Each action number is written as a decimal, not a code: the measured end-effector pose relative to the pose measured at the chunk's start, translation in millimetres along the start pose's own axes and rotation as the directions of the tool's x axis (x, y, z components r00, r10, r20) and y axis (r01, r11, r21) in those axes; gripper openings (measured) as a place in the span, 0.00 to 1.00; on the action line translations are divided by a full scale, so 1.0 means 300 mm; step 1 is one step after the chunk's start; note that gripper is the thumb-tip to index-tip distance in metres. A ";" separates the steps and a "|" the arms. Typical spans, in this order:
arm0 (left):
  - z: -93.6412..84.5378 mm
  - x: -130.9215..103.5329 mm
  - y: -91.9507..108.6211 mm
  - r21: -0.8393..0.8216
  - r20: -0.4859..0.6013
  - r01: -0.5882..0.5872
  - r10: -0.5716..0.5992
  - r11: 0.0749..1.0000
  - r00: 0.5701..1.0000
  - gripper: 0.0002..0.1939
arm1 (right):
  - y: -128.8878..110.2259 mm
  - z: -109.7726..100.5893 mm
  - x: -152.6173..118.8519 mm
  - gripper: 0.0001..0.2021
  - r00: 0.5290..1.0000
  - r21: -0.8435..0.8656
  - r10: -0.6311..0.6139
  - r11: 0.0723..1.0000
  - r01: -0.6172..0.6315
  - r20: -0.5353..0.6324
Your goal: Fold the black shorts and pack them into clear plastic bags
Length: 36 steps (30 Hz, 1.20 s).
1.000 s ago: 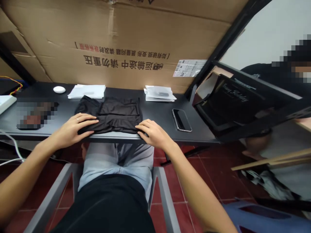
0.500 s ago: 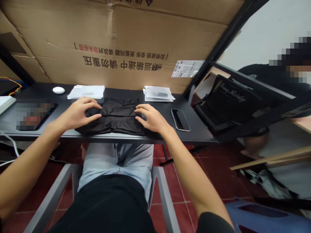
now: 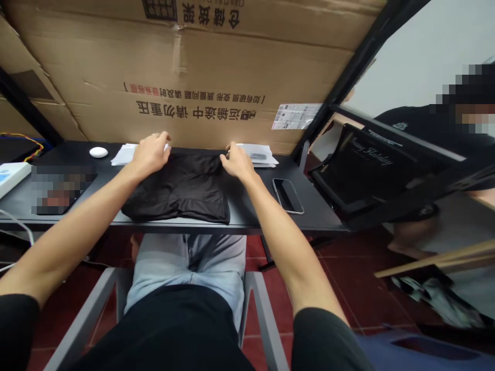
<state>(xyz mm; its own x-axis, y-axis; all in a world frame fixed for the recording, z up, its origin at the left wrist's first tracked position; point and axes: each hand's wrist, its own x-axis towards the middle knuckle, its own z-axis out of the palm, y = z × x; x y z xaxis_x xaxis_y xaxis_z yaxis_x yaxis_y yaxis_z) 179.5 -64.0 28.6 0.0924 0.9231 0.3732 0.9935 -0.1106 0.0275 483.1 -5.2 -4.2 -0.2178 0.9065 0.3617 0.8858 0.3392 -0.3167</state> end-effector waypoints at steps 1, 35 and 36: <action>-0.003 0.005 0.010 0.006 -0.032 0.050 -0.050 0.999 0.998 0.28 | -0.013 0.006 -0.001 0.22 0.999 0.003 0.010 1.000 -0.010 -0.038; 0.166 -0.391 -0.079 -0.094 0.316 0.012 0.018 0.996 0.949 0.48 | 0.337 -0.033 0.027 0.25 0.997 -0.529 0.038 0.848 0.004 0.069; 0.165 -0.389 -0.078 -0.090 0.319 0.013 0.017 0.996 0.948 0.48 | 0.315 -0.046 0.025 0.25 0.999 -0.524 0.005 0.851 0.020 0.046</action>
<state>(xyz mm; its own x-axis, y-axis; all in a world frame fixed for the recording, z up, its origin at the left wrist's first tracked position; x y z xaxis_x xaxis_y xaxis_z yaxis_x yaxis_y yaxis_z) 148.9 -150.9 -61.6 0.1254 0.9904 0.0580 0.9846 -0.1315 0.1156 570.7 30.2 -19.2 -0.2317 0.9187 0.3198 0.9647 0.1746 0.1972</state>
